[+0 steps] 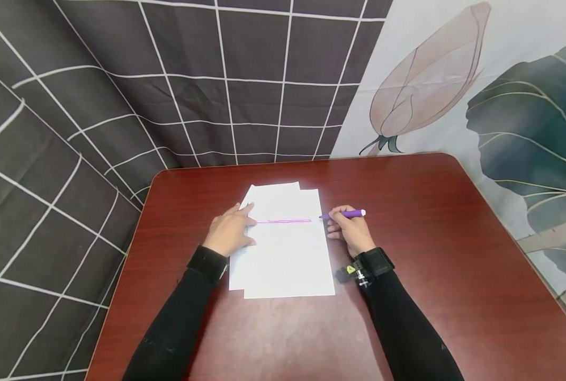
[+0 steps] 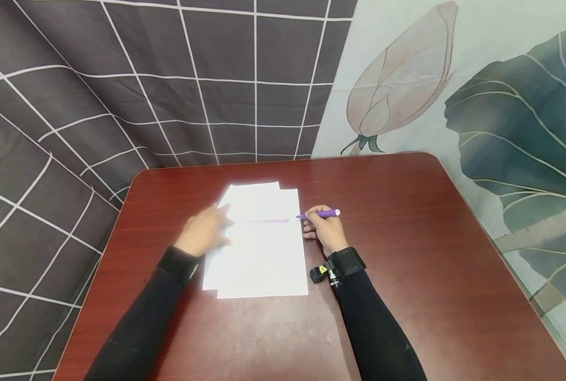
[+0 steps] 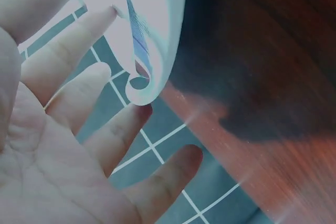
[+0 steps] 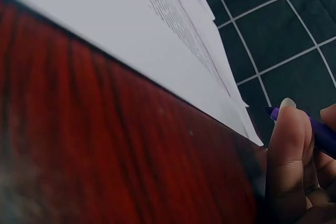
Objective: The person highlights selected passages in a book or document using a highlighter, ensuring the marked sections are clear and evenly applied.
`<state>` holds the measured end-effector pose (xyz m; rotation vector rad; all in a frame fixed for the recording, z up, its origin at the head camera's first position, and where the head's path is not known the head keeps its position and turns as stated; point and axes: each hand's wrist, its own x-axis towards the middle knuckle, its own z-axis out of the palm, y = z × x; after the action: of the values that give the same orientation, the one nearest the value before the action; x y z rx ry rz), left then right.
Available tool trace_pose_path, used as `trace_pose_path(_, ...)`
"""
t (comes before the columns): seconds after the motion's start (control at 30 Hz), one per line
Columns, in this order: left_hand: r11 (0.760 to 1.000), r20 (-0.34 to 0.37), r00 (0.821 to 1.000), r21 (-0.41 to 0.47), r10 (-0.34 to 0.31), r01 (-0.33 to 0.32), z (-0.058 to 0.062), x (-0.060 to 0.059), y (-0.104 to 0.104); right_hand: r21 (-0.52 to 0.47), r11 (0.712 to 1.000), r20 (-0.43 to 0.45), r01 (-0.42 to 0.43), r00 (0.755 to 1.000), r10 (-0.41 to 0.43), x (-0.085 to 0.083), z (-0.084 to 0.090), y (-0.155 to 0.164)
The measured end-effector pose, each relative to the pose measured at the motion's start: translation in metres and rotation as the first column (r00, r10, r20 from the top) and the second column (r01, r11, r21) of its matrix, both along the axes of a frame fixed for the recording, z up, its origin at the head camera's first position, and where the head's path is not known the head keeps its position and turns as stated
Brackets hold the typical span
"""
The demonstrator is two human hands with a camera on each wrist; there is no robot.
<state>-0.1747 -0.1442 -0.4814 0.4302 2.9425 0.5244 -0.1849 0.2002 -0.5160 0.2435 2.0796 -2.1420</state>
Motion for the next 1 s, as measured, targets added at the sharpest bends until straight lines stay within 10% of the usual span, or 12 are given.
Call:
trace_pose_path(0.2,0.998,-0.024,0.999,-0.059,-0.023,0.021,0.010,0.020,0.008,-0.024,1.000,0.003,-0.020,1.000,0.020,0.000,-0.006,0.000)
trace_pose_path(0.57,0.914,0.001,0.942,-0.243,-0.335,0.325,0.018,0.084,0.071,-0.074,0.997,0.001,-0.025,1.000,0.025,-0.008,-0.002,0.004)
trace_pose_path(0.8,0.937,0.054,0.950,-0.155,-0.308,0.313,0.009,0.095,0.078,-0.079,0.996,0.027,-0.033,0.999,0.035,-0.008,-0.008,0.003)
trace_pose_path(1.0,0.932,-0.108,0.932,-0.149,-0.347,0.330,-0.012,0.088,0.075,-0.080,0.997,0.015,-0.022,1.000,0.023,-0.006,-0.004,0.006)
